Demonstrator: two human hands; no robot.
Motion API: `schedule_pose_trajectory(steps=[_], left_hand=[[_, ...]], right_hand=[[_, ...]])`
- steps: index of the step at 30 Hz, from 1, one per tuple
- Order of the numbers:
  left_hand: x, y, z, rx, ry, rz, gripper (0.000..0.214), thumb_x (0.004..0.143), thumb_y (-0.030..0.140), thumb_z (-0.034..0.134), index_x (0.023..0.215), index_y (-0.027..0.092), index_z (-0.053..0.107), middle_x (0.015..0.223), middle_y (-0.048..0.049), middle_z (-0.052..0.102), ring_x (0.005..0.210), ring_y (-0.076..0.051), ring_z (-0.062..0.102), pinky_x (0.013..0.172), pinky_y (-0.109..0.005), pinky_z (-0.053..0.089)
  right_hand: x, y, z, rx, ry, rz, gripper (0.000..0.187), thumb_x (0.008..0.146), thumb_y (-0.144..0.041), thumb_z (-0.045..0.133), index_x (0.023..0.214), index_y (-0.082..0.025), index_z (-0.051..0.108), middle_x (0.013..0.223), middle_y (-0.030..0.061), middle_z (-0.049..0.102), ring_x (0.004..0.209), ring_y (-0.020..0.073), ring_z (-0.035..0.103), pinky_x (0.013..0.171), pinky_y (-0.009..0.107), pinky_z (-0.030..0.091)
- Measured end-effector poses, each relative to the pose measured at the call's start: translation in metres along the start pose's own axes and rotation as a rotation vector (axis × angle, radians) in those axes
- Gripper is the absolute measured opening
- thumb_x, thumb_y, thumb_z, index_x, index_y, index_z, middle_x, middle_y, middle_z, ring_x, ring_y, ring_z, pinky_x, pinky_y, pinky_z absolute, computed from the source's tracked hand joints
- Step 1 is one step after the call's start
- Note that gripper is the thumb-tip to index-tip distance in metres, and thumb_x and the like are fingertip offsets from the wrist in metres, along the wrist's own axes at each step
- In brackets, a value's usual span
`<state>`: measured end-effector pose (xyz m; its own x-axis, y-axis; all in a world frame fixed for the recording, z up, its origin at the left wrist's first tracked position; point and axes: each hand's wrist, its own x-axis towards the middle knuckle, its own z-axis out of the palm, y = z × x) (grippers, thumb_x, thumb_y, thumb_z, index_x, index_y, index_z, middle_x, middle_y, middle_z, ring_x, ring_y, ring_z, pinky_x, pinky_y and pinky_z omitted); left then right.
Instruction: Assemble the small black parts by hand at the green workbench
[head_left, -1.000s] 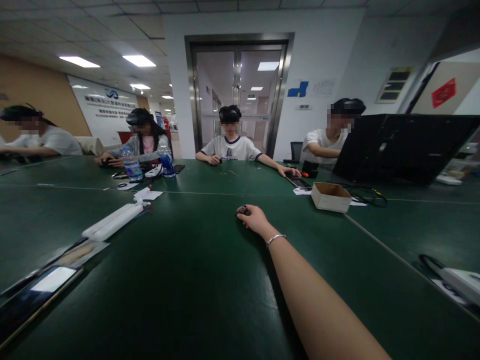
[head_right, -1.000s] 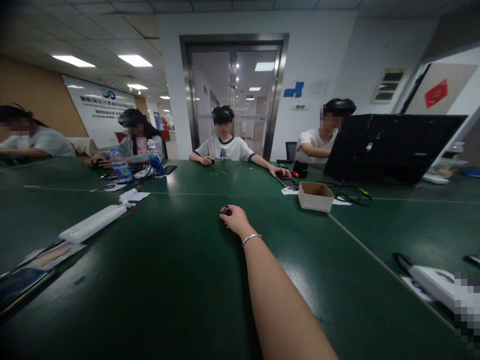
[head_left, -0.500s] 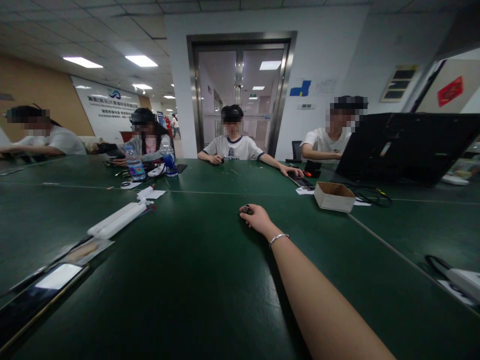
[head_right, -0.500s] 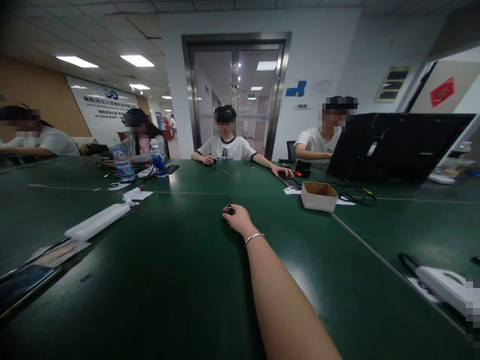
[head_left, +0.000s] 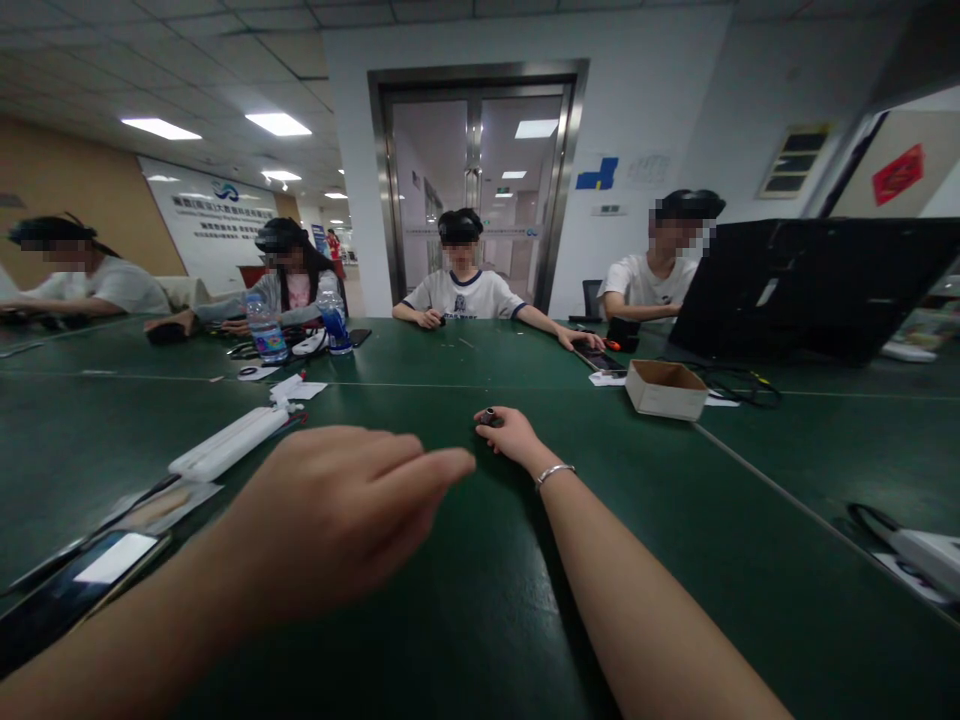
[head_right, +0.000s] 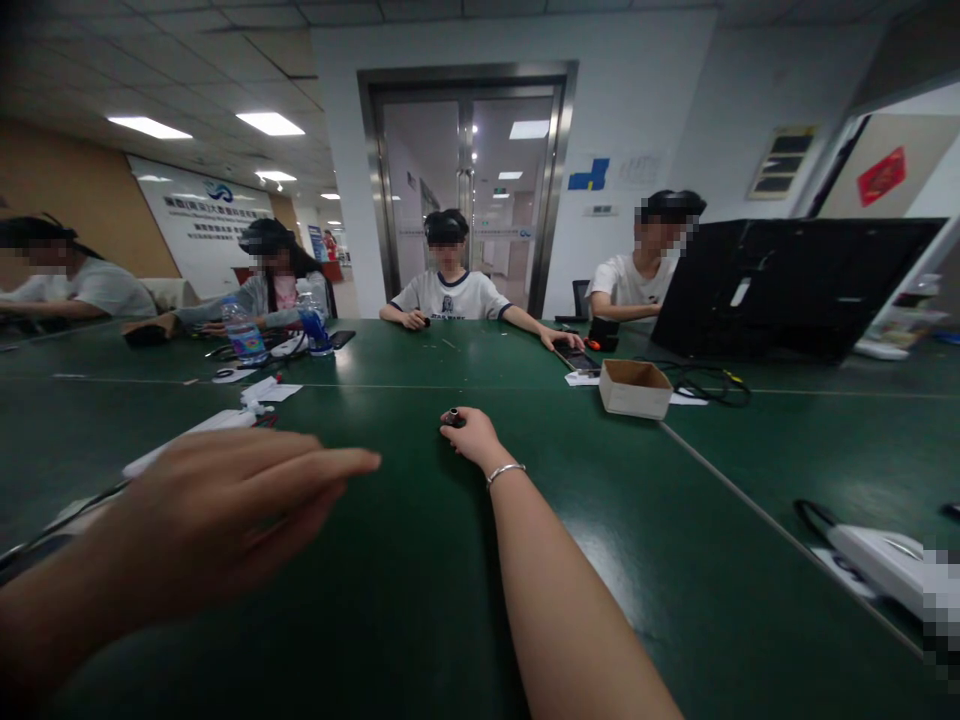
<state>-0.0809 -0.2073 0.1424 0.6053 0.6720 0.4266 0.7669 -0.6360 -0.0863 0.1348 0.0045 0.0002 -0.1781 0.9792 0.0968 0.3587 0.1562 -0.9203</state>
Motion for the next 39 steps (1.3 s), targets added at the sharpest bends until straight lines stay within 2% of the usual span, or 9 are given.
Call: schedule_pose_trajectory(steps=[3,6,10,13,19,21,28,35,39], left_hand=[[0.062,-0.017,0.035,0.016,-0.107,-0.003,0.032,0.088,0.033,0.037,0.112,0.031,0.058,0.09,-0.0012,0.063,0.079,-0.015,0.06,0.073,-0.028,0.048],[0.107,-0.033,0.089,0.015,-0.141,-0.062,0.029,0.088,0.031,0.039,0.109,0.026,0.058,0.102,-0.0047,0.06,0.093,-0.019,0.058,0.081,-0.031,0.047],[0.137,-0.039,0.155,-0.045,-0.135,-0.279,0.036,0.088,0.04,0.041,0.12,0.026,0.053,0.114,-0.0093,0.053,0.104,-0.025,0.052,0.085,-0.037,0.046],[0.142,-0.037,0.185,-0.155,-0.078,-0.361,0.036,0.091,0.043,0.035,0.117,0.028,0.055,0.112,-0.0077,0.053,0.104,-0.024,0.051,0.087,-0.037,0.045],[0.13,-0.047,0.203,-0.421,0.118,-0.366,0.026,0.09,0.033,0.042,0.109,0.028,0.059,0.104,-0.0031,0.057,0.093,-0.017,0.056,0.082,-0.029,0.046],[0.128,-0.051,0.205,-0.519,0.181,-0.394,0.021,0.087,0.03,0.048,0.103,0.026,0.062,0.101,-0.0031,0.059,0.088,-0.016,0.058,0.079,-0.028,0.047],[0.13,-0.059,0.217,-0.888,0.28,-0.473,0.012,0.08,0.024,0.057,0.089,0.019,0.063,0.092,-0.0048,0.066,0.082,-0.015,0.062,0.077,-0.027,0.049],[0.128,-0.066,0.227,-0.956,0.281,-0.552,0.012,0.079,0.026,0.059,0.087,0.018,0.064,0.083,-0.004,0.067,0.077,-0.015,0.063,0.073,-0.026,0.049],[0.13,-0.075,0.239,-1.058,0.283,-0.531,0.016,0.08,0.026,0.057,0.092,0.018,0.064,0.086,-0.0045,0.068,0.079,-0.015,0.064,0.074,-0.027,0.05]], right_hand=[[0.0,0.0,0.002,-0.029,0.009,-0.007,0.015,0.079,-0.006,0.062,0.093,-0.012,0.063,0.063,-0.0014,0.059,0.042,0.0061,0.049,0.036,0.013,0.039],[0.001,0.001,0.003,-0.106,0.025,-0.036,0.01,0.081,-0.011,0.062,0.091,-0.012,0.063,0.061,-0.0011,0.058,0.043,0.0079,0.05,0.04,0.015,0.039],[0.003,0.002,0.003,-0.195,0.067,-0.07,0.012,0.079,-0.005,0.058,0.087,-0.013,0.064,0.06,0.0001,0.059,0.044,0.0099,0.052,0.043,0.017,0.04],[0.002,0.001,0.002,-0.187,0.095,-0.025,0.017,0.08,-0.003,0.052,0.087,-0.012,0.065,0.062,0.0018,0.06,0.042,0.0104,0.051,0.042,0.018,0.039],[0.002,-0.003,0.0,-0.412,0.22,-0.252,0.013,0.075,-0.005,0.061,0.084,-0.013,0.069,0.08,0.0063,0.063,0.076,0.0184,0.06,0.067,0.024,0.047],[0.001,-0.003,0.0,-0.412,0.237,-0.273,0.011,0.075,-0.008,0.064,0.084,-0.013,0.069,0.082,0.006,0.062,0.076,0.0182,0.06,0.067,0.025,0.048],[-0.005,-0.005,0.002,-0.094,0.155,-0.068,0.016,0.084,-0.017,0.058,0.097,-0.016,0.066,0.076,0.0012,0.062,0.04,0.0084,0.054,0.031,0.016,0.04],[0.004,-0.001,-0.004,0.176,0.068,0.024,0.024,0.072,0.005,0.06,0.09,-0.01,0.062,0.065,-0.0003,0.061,0.039,0.0067,0.053,0.037,0.015,0.046],[0.006,0.001,-0.01,0.324,-0.019,0.028,0.022,0.075,0.008,0.057,0.089,-0.01,0.061,0.053,-0.0023,0.058,0.04,0.0077,0.054,0.041,0.015,0.048]])
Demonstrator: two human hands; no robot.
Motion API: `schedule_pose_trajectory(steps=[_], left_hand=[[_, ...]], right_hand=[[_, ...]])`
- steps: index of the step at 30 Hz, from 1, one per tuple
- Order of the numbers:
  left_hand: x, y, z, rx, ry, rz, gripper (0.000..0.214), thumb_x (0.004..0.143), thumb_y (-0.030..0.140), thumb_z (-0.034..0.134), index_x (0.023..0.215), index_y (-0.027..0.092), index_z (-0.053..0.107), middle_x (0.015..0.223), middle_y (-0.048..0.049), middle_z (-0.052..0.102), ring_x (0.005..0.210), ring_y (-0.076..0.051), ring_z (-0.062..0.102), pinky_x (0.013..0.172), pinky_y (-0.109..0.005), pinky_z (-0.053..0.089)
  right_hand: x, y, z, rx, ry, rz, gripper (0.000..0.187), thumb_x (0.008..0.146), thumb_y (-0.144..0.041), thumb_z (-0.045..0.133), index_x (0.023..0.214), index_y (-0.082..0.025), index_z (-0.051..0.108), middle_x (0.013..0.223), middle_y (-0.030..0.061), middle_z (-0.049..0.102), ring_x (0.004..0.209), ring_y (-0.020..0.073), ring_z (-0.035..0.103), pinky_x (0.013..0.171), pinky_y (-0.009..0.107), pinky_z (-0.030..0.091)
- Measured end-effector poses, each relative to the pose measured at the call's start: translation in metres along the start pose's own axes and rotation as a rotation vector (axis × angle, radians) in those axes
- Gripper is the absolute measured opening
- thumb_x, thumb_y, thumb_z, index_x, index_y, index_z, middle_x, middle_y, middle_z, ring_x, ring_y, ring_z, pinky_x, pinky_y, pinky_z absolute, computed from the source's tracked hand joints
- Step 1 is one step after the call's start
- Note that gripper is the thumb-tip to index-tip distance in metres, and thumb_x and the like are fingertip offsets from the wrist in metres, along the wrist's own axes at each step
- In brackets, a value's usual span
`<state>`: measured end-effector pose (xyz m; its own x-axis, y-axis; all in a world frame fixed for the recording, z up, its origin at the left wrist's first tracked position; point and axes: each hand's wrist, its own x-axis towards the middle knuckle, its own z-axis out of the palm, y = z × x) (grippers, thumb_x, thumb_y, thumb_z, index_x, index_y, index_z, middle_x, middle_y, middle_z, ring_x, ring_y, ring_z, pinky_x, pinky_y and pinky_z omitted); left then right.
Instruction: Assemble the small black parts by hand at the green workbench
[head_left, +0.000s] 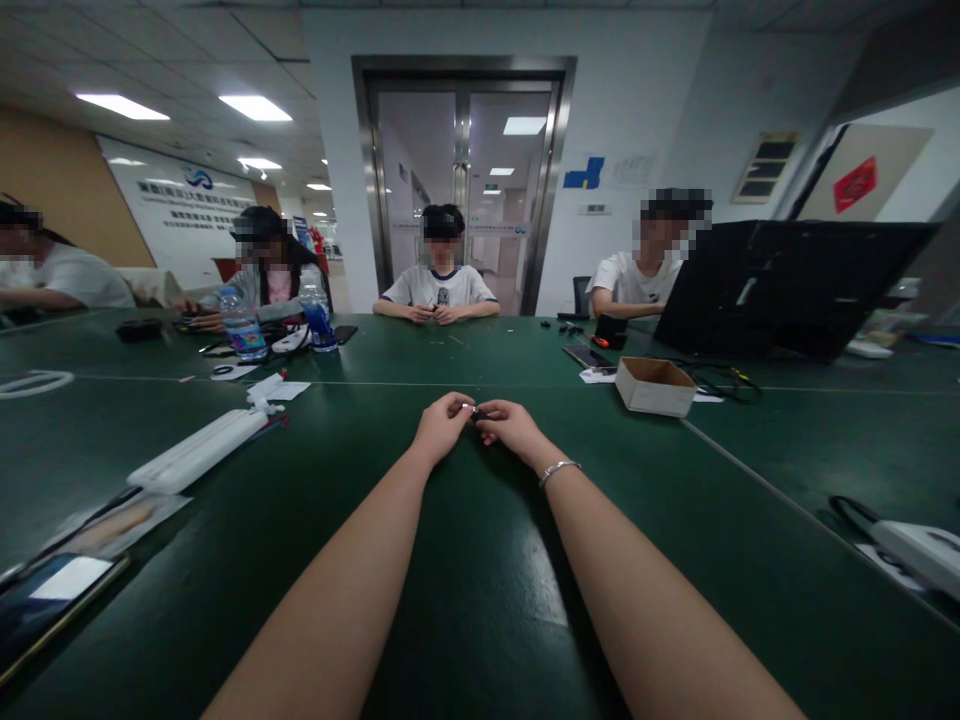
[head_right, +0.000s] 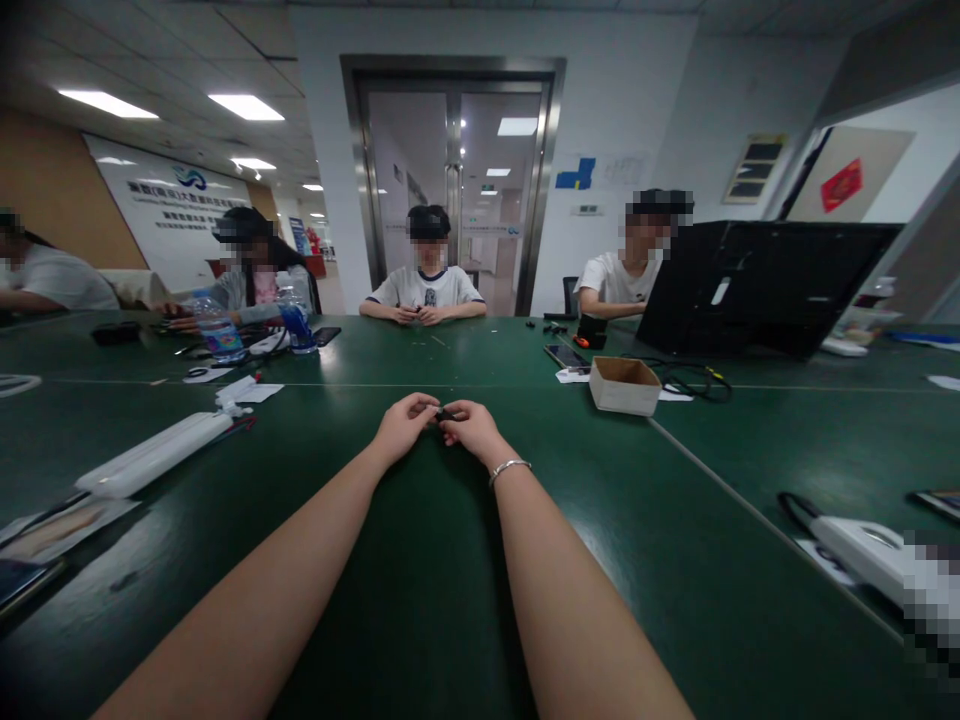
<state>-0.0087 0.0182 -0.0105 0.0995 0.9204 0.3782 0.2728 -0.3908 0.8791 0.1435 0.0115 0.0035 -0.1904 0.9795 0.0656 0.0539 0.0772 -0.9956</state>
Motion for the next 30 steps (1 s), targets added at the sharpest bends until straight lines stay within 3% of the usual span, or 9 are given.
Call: schedule_pose_trajectory(steps=[4,11,21,30], left_hand=[[0.004,-0.006,-0.001,-0.072,-0.011,0.012,0.017,0.079,0.023,0.058,0.094,0.018,0.065,0.088,-0.0055,0.068,0.08,-0.016,0.064,0.074,-0.028,0.051],[0.005,-0.002,-0.002,-0.154,-0.026,-0.049,0.017,0.075,0.016,0.06,0.092,0.015,0.065,0.087,-0.007,0.068,0.077,-0.016,0.064,0.077,-0.03,0.05],[0.002,0.007,-0.002,-0.168,-0.014,-0.163,0.023,0.074,0.035,0.065,0.083,0.014,0.064,0.07,-0.0046,0.066,0.066,-0.014,0.061,0.063,-0.025,0.047],[-0.001,0.004,-0.006,0.141,-0.007,-0.189,0.03,0.082,0.044,0.052,0.075,0.016,0.06,0.063,-0.003,0.065,0.057,-0.014,0.06,0.057,-0.025,0.043]], right_hand=[[-0.002,-0.001,-0.001,0.069,0.016,0.008,0.019,0.082,0.001,0.058,0.097,-0.011,0.059,0.055,-0.0009,0.06,0.044,0.0103,0.059,0.043,0.016,0.052],[-0.002,-0.001,-0.005,0.242,0.066,0.035,0.014,0.086,-0.001,0.055,0.094,-0.011,0.062,0.071,0.0037,0.064,0.05,0.0099,0.062,0.05,0.017,0.056],[-0.003,0.003,-0.01,0.333,0.044,-0.02,0.021,0.077,0.005,0.062,0.09,-0.011,0.064,0.081,0.0037,0.063,0.064,0.0118,0.066,0.06,0.019,0.058],[0.003,0.01,-0.005,0.157,0.012,-0.052,0.023,0.075,0.005,0.065,0.09,-0.012,0.061,0.079,0.0025,0.065,0.057,0.0095,0.064,0.052,0.017,0.056]])
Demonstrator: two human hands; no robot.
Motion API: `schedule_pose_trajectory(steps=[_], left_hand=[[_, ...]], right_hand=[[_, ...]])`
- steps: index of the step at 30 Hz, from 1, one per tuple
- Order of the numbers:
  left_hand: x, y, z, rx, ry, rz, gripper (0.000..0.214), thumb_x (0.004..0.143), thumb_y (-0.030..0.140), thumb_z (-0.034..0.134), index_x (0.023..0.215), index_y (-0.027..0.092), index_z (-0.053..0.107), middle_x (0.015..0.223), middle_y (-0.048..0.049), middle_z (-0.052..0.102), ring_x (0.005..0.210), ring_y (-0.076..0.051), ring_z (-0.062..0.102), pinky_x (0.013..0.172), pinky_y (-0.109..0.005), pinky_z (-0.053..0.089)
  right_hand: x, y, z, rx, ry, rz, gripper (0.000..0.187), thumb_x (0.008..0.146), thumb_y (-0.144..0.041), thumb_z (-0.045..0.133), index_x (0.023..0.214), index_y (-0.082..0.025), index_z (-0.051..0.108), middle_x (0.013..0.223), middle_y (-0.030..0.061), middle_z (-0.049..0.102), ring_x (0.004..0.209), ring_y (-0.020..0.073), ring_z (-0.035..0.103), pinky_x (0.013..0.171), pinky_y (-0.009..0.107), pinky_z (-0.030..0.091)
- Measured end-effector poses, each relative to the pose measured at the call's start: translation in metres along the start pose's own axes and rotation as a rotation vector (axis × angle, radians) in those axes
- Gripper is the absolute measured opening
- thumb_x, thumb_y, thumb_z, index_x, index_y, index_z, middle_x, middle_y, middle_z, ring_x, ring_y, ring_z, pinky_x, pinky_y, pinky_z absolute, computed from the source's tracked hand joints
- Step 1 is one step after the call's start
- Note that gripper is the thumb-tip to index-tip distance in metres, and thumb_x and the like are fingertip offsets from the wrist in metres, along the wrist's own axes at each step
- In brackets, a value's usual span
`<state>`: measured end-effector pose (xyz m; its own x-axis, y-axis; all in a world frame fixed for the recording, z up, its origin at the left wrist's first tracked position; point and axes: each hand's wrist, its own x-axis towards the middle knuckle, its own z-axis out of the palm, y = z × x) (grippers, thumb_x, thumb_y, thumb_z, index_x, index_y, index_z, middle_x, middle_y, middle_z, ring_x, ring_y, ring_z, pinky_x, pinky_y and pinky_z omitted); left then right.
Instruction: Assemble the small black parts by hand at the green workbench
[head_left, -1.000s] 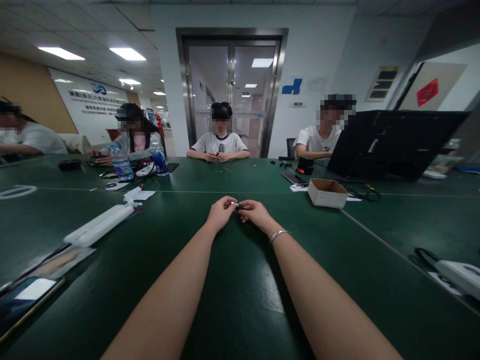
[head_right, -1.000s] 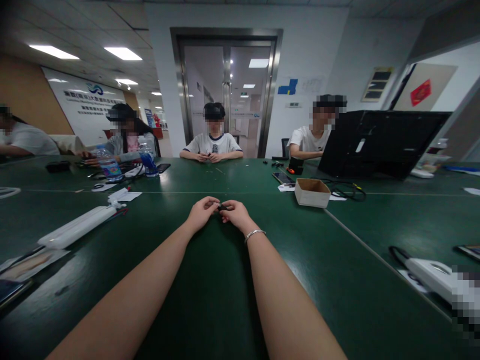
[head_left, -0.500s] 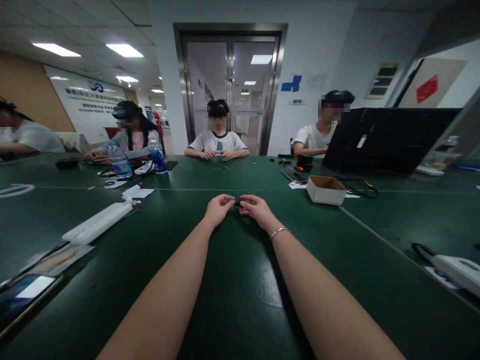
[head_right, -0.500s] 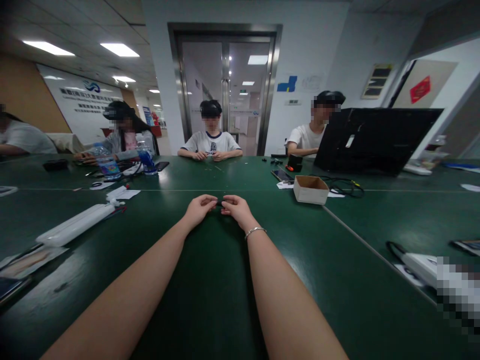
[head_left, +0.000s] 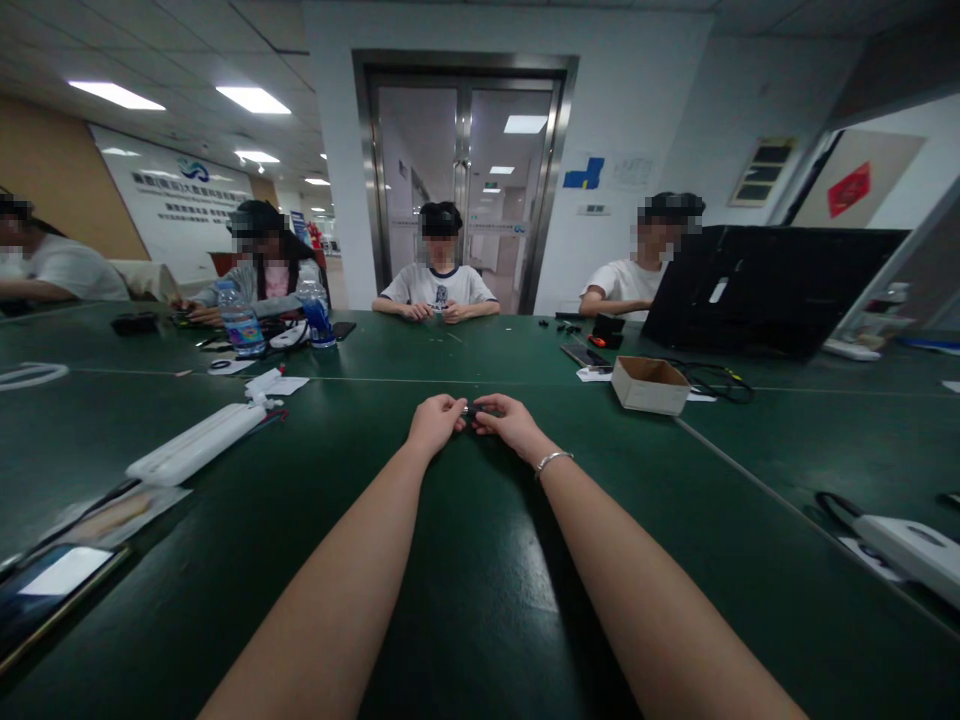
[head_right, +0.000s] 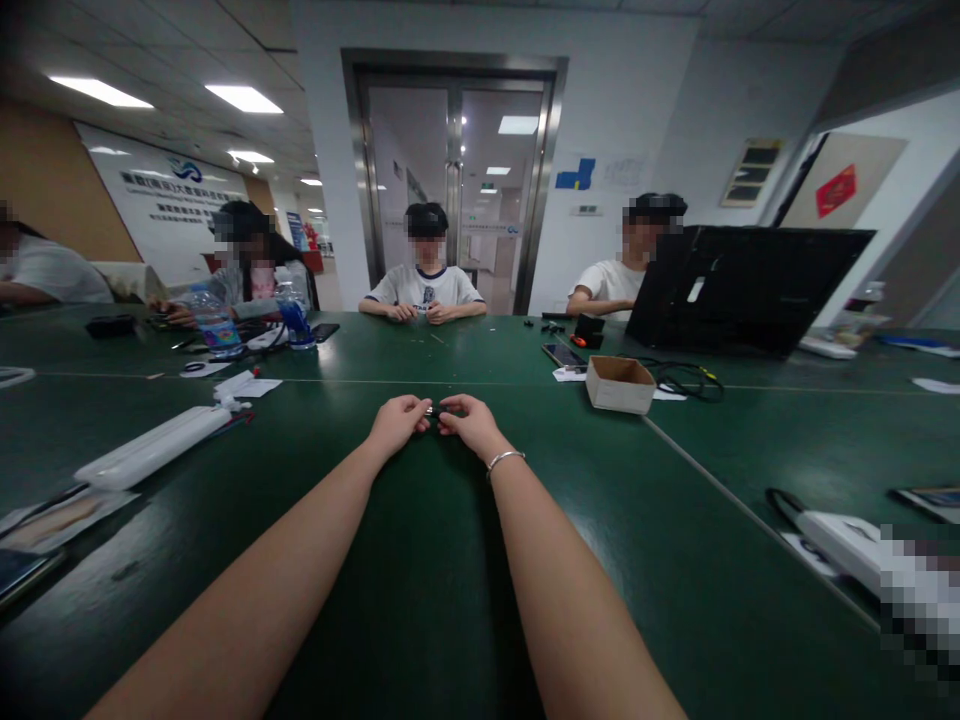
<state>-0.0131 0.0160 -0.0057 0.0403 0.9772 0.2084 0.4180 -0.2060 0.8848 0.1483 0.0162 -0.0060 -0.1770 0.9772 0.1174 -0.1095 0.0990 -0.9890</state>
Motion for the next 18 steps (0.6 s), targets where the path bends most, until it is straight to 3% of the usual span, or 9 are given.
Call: schedule_pose_trajectory(steps=[6,8,12,18], left_hand=[[0.002,-0.004,0.003,-0.097,-0.055,0.073,0.036,0.074,0.053,0.06,0.078,0.017,0.056,0.066,-0.0013,0.065,0.06,-0.014,0.06,0.059,-0.025,0.043],[0.004,-0.004,0.004,-0.073,-0.061,0.074,0.039,0.076,0.057,0.055,0.075,0.017,0.056,0.064,-0.0011,0.063,0.059,-0.014,0.059,0.058,-0.024,0.041],[0.002,0.003,0.002,0.099,-0.07,0.101,0.05,0.082,0.062,0.04,0.069,0.018,0.058,0.06,-0.0007,0.061,0.057,-0.015,0.056,0.056,-0.025,0.037],[-0.003,0.016,0.002,0.306,-0.031,0.02,0.059,0.085,0.064,0.027,0.062,0.019,0.059,0.057,-0.0032,0.058,0.055,-0.018,0.053,0.052,-0.027,0.03]], right_hand=[[-0.004,-0.003,-0.001,-0.015,0.005,-0.009,0.011,0.079,-0.007,0.069,0.087,-0.01,0.063,0.07,0.0022,0.066,0.055,0.0086,0.062,0.052,0.015,0.053],[-0.003,-0.003,-0.002,-0.02,0.025,0.004,0.006,0.082,-0.014,0.068,0.084,-0.009,0.064,0.063,0.0017,0.064,0.052,0.0083,0.061,0.05,0.014,0.051],[0.001,-0.001,-0.005,-0.01,0.005,0.02,0.017,0.088,-0.022,0.063,0.077,-0.009,0.062,0.056,0.0021,0.061,0.047,0.008,0.058,0.045,0.014,0.047],[0.0,-0.004,-0.005,-0.017,-0.003,0.04,0.008,0.088,-0.014,0.06,0.084,-0.008,0.062,0.062,0.0038,0.064,0.048,0.0085,0.059,0.045,0.014,0.048]])
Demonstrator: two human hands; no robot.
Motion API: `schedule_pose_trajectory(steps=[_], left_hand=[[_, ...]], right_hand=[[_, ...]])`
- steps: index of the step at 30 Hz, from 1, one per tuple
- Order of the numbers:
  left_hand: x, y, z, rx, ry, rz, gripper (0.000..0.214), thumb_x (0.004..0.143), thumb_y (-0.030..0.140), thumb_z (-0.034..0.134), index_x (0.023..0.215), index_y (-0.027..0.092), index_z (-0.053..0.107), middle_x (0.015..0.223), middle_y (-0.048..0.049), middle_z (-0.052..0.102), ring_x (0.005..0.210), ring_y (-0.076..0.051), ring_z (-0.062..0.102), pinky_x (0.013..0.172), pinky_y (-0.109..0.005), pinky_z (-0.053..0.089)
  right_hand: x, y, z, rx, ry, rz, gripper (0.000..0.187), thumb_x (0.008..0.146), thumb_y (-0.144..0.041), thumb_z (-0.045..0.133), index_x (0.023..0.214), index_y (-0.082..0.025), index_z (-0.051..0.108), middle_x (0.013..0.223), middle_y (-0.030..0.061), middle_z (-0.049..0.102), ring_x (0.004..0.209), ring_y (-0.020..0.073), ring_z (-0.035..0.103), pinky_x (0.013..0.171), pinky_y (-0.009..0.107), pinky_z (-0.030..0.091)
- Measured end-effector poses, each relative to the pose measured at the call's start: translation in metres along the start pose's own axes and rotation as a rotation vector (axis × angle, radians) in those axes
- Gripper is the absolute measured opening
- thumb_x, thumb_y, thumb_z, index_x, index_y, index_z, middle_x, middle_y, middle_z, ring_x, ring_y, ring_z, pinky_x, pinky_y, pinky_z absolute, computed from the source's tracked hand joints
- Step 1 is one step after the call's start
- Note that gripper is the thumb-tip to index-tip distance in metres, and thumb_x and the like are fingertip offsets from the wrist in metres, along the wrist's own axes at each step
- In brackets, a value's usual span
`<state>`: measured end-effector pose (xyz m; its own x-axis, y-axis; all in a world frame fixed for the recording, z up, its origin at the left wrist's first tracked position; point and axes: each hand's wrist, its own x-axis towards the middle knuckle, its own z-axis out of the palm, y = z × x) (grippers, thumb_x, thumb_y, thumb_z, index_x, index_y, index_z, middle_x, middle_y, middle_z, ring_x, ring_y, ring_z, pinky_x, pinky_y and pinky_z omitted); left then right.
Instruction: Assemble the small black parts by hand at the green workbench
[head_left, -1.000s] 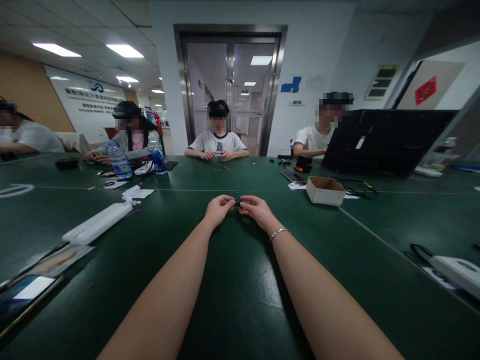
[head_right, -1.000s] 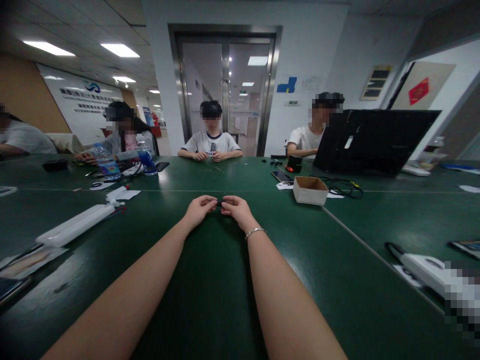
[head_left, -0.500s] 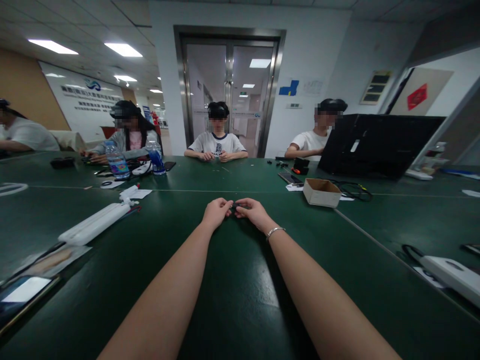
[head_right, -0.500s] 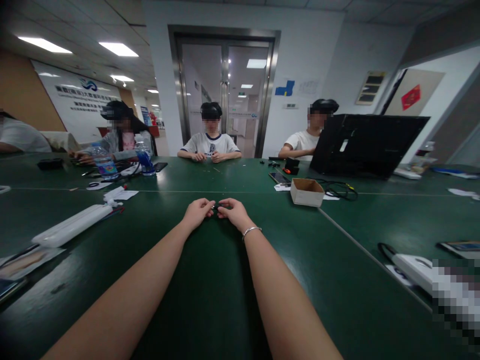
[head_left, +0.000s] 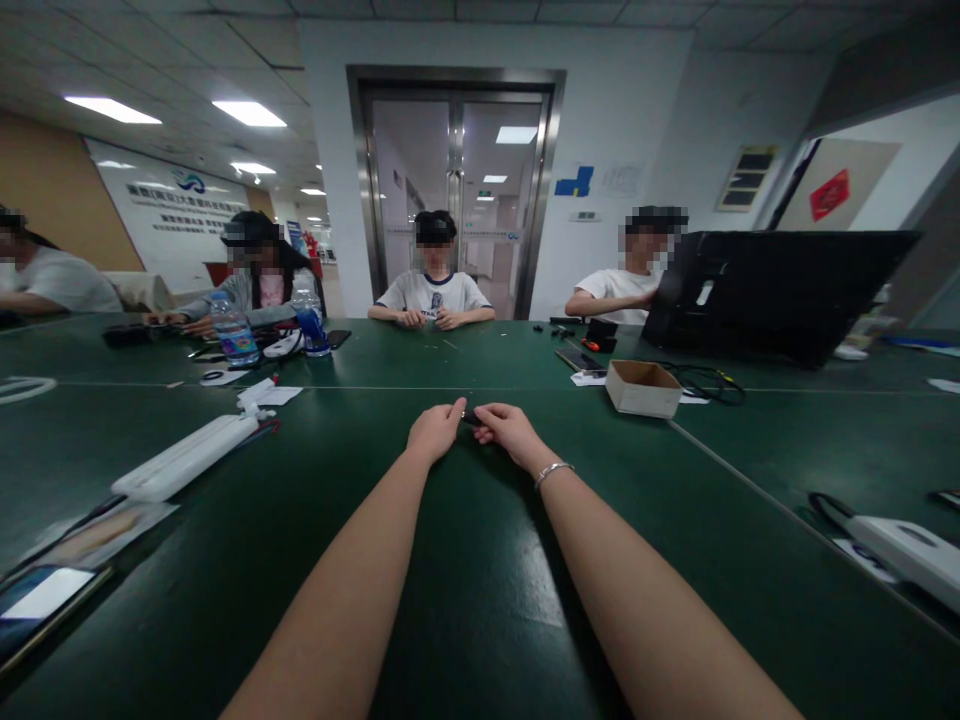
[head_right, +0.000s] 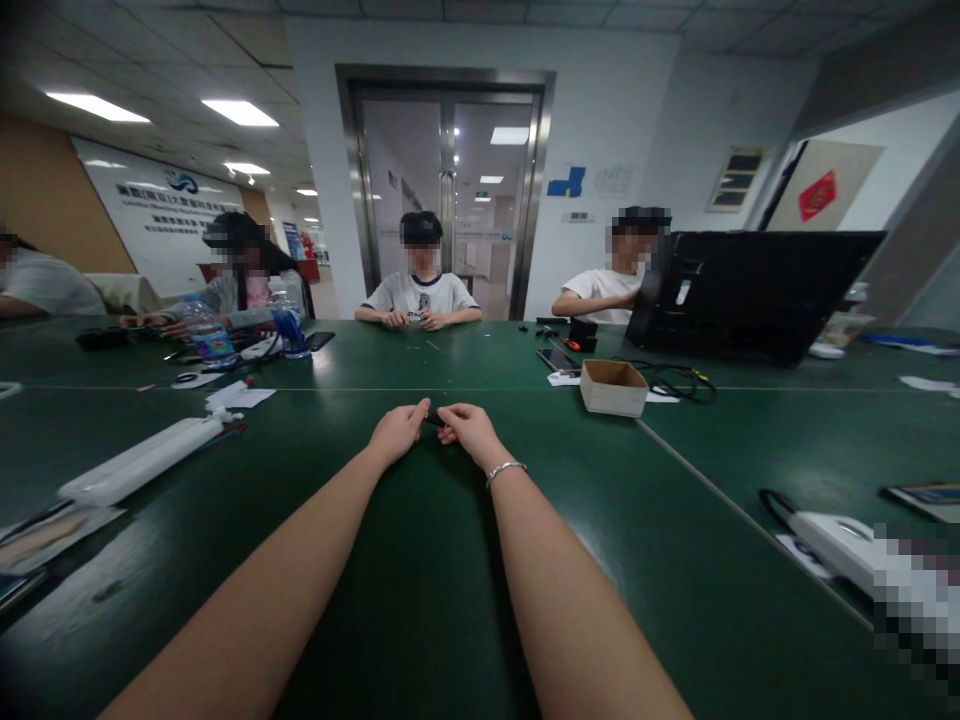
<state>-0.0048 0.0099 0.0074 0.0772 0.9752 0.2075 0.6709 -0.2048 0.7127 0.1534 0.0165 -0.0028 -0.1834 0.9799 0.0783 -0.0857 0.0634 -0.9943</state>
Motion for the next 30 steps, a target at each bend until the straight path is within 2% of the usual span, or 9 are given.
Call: schedule_pose_trajectory(steps=[1,5,7,10,13,17,21,30], left_hand=[[0.0,0.0,0.0,-0.002,0.008,-0.008,0.06,0.086,0.063,0.027,0.061,0.019,0.058,0.057,-0.0037,0.058,0.056,-0.018,0.053,0.053,-0.027,0.03],[0.002,-0.003,-0.002,-0.058,0.014,-0.011,0.064,0.087,0.063,0.021,0.055,0.019,0.055,0.055,-0.005,0.057,0.057,-0.019,0.054,0.056,-0.028,0.032],[0.002,-0.004,-0.002,-0.051,0.042,-0.031,0.064,0.087,0.062,0.02,0.055,0.019,0.056,0.053,-0.0056,0.057,0.056,-0.02,0.054,0.057,-0.029,0.033],[0.001,-0.003,-0.003,-0.057,0.087,-0.05,0.061,0.088,0.059,0.024,0.057,0.019,0.059,0.052,-0.0058,0.057,0.054,-0.02,0.054,0.057,-0.029,0.034],[0.0,-0.001,-0.003,-0.066,0.058,-0.048,0.063,0.089,0.058,0.022,0.054,0.019,0.058,0.052,-0.0061,0.057,0.053,-0.02,0.054,0.057,-0.03,0.034],[-0.002,0.001,-0.005,-0.052,0.001,-0.055,0.066,0.089,0.058,0.018,0.05,0.019,0.054,0.053,-0.0063,0.058,0.053,-0.019,0.054,0.058,-0.03,0.035],[-0.001,0.001,-0.005,-0.062,0.0,-0.053,0.066,0.089,0.059,0.019,0.051,0.019,0.054,0.054,-0.0063,0.059,0.053,-0.02,0.054,0.057,-0.03,0.035],[0.001,-0.004,-0.003,-0.081,0.02,-0.049,0.066,0.088,0.061,0.019,0.05,0.019,0.054,0.052,-0.0055,0.058,0.051,-0.019,0.054,0.057,-0.029,0.035]], right_hand=[[-0.001,-0.001,0.0,0.023,-0.003,-0.006,0.003,0.086,-0.012,0.062,0.087,-0.009,0.062,0.065,0.0038,0.064,0.049,0.0084,0.059,0.046,0.014,0.049],[-0.006,-0.004,0.001,0.1,-0.04,-0.05,0.026,0.076,-0.005,0.07,0.098,-0.013,0.06,0.072,0.0008,0.063,0.055,0.0095,0.062,0.049,0.015,0.053],[-0.007,-0.005,0.001,0.11,-0.045,-0.05,0.03,0.074,-0.003,0.071,0.099,-0.014,0.059,0.072,-0.0004,0.062,0.055,0.0097,0.062,0.049,0.015,0.053],[-0.008,-0.006,0.0,0.124,-0.035,-0.039,0.028,0.072,-0.002,0.072,0.096,-0.014,0.061,0.079,0.001,0.062,0.057,0.0083,0.062,0.05,0.015,0.053],[-0.009,-0.007,-0.001,0.143,-0.037,-0.022,0.026,0.071,-0.002,0.073,0.092,-0.014,0.063,0.084,0.0024,0.063,0.059,0.0076,0.062,0.053,0.014,0.054],[-0.011,-0.009,-0.002,0.203,-0.046,0.009,0.023,0.073,-0.003,0.071,0.093,-0.013,0.065,0.077,0.0027,0.064,0.06,0.0084,0.062,0.057,0.015,0.055],[-0.012,-0.011,-0.003,0.244,-0.045,0.011,0.018,0.077,-0.004,0.067,0.092,-0.013,0.066,0.074,0.0026,0.063,0.061,0.0094,0.062,0.058,0.016,0.056],[-0.013,-0.013,-0.002,0.286,-0.05,0.055,0.024,0.072,0.003,0.066,0.089,-0.013,0.068,0.084,0.0045,0.065,0.072,0.0113,0.064,0.067,0.018,0.057]])
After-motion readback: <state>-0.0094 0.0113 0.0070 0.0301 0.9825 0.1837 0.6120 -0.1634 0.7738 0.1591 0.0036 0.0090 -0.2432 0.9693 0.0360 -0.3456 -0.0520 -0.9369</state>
